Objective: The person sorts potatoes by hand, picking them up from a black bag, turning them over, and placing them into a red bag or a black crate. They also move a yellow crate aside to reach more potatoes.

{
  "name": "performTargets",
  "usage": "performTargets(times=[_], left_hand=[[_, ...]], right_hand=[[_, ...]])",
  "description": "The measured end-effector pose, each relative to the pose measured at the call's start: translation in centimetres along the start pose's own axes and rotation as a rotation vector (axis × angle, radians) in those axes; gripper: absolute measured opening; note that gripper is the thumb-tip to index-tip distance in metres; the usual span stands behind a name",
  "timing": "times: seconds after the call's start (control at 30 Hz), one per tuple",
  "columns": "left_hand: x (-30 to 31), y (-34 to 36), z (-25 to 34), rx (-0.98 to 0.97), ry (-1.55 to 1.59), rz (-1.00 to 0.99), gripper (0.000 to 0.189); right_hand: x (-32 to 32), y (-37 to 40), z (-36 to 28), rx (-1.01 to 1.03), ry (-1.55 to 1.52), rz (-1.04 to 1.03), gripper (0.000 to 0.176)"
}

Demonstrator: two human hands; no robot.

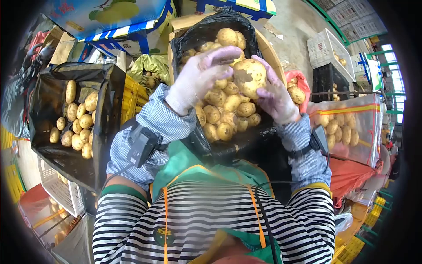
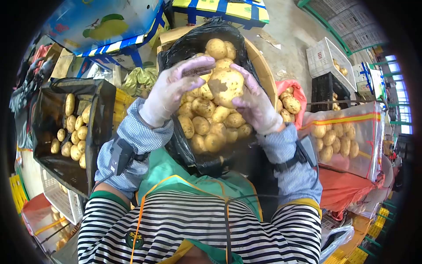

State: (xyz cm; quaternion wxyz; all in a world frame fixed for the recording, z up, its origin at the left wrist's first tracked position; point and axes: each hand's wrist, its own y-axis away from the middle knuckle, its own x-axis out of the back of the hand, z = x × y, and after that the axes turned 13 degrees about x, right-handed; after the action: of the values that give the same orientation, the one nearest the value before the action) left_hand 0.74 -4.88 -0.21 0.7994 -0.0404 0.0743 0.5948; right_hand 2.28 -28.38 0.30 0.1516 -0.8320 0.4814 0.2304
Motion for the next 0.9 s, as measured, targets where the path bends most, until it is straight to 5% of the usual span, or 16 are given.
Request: performTargets(times=[0.07, 0.17, 0.27, 0.4, 0.47, 0.5, 0.53, 0.6, 0.73, 0.8, 0.9], left_hand=[[-1.7, 1.2, 1.0, 0.145, -0.033, -0.099, 0.06], [-5.0, 2.1, -1.7, -0.075, -0.565, 0.136, 0.07], [-5.6, 3.1, -2.3, -0.012, -0.639, 0.222, 0.056], [-5.5, 3.2, -3.2, -0.051, -0.694, 0.297, 0.044], [-5.4, 2.9, -3.2, 0.081, -0.588, 0.311, 0.034], [-5.4, 2.6, -3.3, 0.145, -0.535, 0.316, 0.031], [-5.3, 2.4, -3.2, 0.15, -0.539, 0.311, 0.031], [-5.2, 1.8, -3.1, 0.222, -0.511, 0.303, 0.032], [-5.4, 0.8, -3.5, 0.247, -0.531, 0.284, 0.036], [-5.2, 0.2, -4.3, 0.268, -0.587, 0.283, 0.034], [-5.1, -0.3, -4.3, 0.228, -0.699, 0.241, 0.034]], right_hand=[[-2.0, 2.1, 0.2, 0.061, 0.01, 0.02, 0.083], [-4.0, 4.3, 1.8, 0.234, 0.255, 0.143, 0.082], [-1.7, 5.2, 5.0, 0.336, 0.467, 0.028, 0.07], [-2.1, 5.3, 5.1, 0.168, 0.195, 0.033, 0.065], [-2.4, 5.5, 5.0, 0.014, -0.044, 0.073, 0.068], [-1.6, 5.1, 4.9, 0.087, 0.517, -0.067, 0.066], [-1.3, 5.3, 5.1, 0.087, 0.512, -0.062, 0.066], [-1.4, 5.4, 5.4, -0.071, -0.261, 0.147, 0.062], [1.2, 5.4, 6.9, -0.049, -0.031, 0.126, 0.052], [1.2, 5.4, 6.7, -0.202, -0.63, 0.077, 0.051], [1.7, 5.5, 6.9, -0.309, -0.793, 0.096, 0.053]])
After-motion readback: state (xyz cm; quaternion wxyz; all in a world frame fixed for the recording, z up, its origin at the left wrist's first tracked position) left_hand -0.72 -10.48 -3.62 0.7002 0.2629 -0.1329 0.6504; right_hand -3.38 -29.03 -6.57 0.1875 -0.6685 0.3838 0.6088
